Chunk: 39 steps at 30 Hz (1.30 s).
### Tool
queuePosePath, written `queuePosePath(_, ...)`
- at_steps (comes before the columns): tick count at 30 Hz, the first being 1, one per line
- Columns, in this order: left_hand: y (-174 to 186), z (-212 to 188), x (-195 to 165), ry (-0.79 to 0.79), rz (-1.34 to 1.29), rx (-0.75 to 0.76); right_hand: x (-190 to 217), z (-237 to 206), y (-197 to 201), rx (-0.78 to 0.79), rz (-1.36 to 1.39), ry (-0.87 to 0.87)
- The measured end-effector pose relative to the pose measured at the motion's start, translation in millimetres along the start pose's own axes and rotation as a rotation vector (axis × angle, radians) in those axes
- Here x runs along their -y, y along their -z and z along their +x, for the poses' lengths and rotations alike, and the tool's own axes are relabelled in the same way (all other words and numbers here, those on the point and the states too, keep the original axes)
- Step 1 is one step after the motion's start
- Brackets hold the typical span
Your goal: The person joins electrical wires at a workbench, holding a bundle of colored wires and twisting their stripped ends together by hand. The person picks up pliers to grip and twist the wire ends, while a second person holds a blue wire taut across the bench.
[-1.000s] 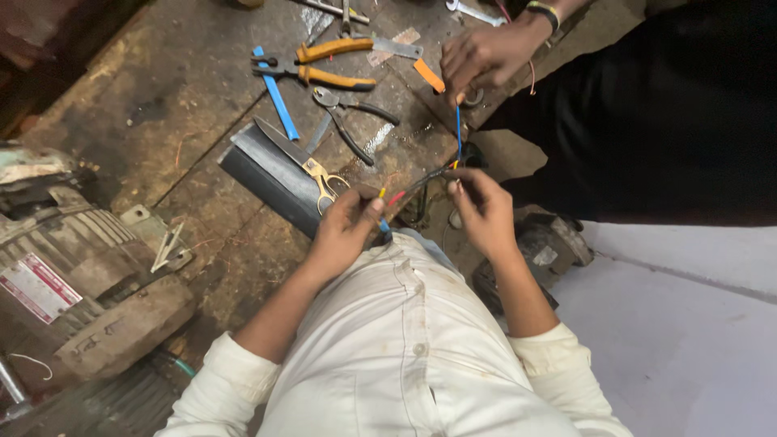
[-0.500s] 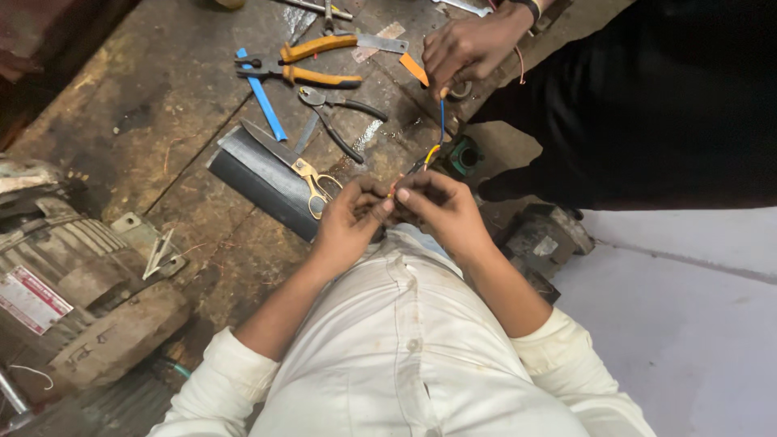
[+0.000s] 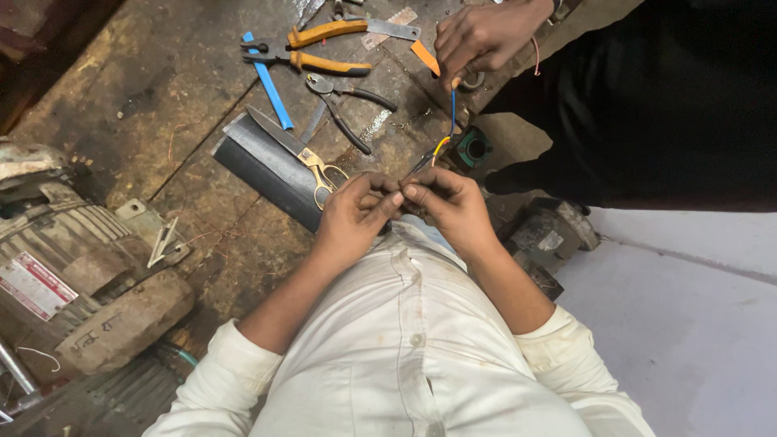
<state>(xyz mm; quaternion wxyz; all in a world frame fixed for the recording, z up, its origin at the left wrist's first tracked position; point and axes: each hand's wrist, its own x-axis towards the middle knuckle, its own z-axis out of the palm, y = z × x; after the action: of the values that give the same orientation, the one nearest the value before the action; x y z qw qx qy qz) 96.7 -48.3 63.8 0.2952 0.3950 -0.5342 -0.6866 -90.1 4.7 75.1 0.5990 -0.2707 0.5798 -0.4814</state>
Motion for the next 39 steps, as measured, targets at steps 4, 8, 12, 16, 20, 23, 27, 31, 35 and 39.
queuePosePath(4, 3.3, -0.1, -6.4, -0.068, 0.107, 0.026, -0.1, -2.3, 0.7, -0.003, -0.116, 0.049)
queuePosePath(8, 2.0, -0.4, -1.4, -0.103, 0.091, 0.028, -2.6, -2.1, -0.7, 0.066, -0.039, 0.07)
queuePosePath(12, -3.1, 2.1, 17.4, 0.066, -0.103, 0.044, -9.6, -0.4, -1.1, 0.1, 0.08, 0.075)
queuePosePath(16, -2.7, 2.4, 33.5, 0.079, -0.365, 0.071, -17.0, 0.1, -0.9, 0.065, 0.122, 0.035)
queuePosePath(20, -1.6, 0.8, 31.8, 0.016, -0.152, 0.063, -19.3, 0.5, -1.1, 0.096, 0.095, 0.069)
queuePosePath(23, -0.8, 2.4, 19.7, 0.026, -0.088, 0.05, -16.9, 0.7, -1.0, 0.05, 0.045, 0.052)
queuePosePath(27, 6.7, 5.4, 0.1, -0.073, 0.067, 0.082, -10.9, -2.0, -1.9, 0.011, -0.125, 0.096)
queuePosePath(31, 6.7, 2.3, -8.1, -0.151, 0.197, 0.012, -8.3, -4.7, -4.6, 0.011, -0.145, 0.101)
queuePosePath(35, 2.4, 0.7, 4.7, -0.179, 0.148, -0.016, -13.3, -2.6, -4.8, 0.031, -0.109, 0.127)
queuePosePath(39, 0.2, 3.9, 29.5, 0.041, -0.065, -0.028, -23.8, 1.6, -4.3, 0.06, 0.046, 0.068)
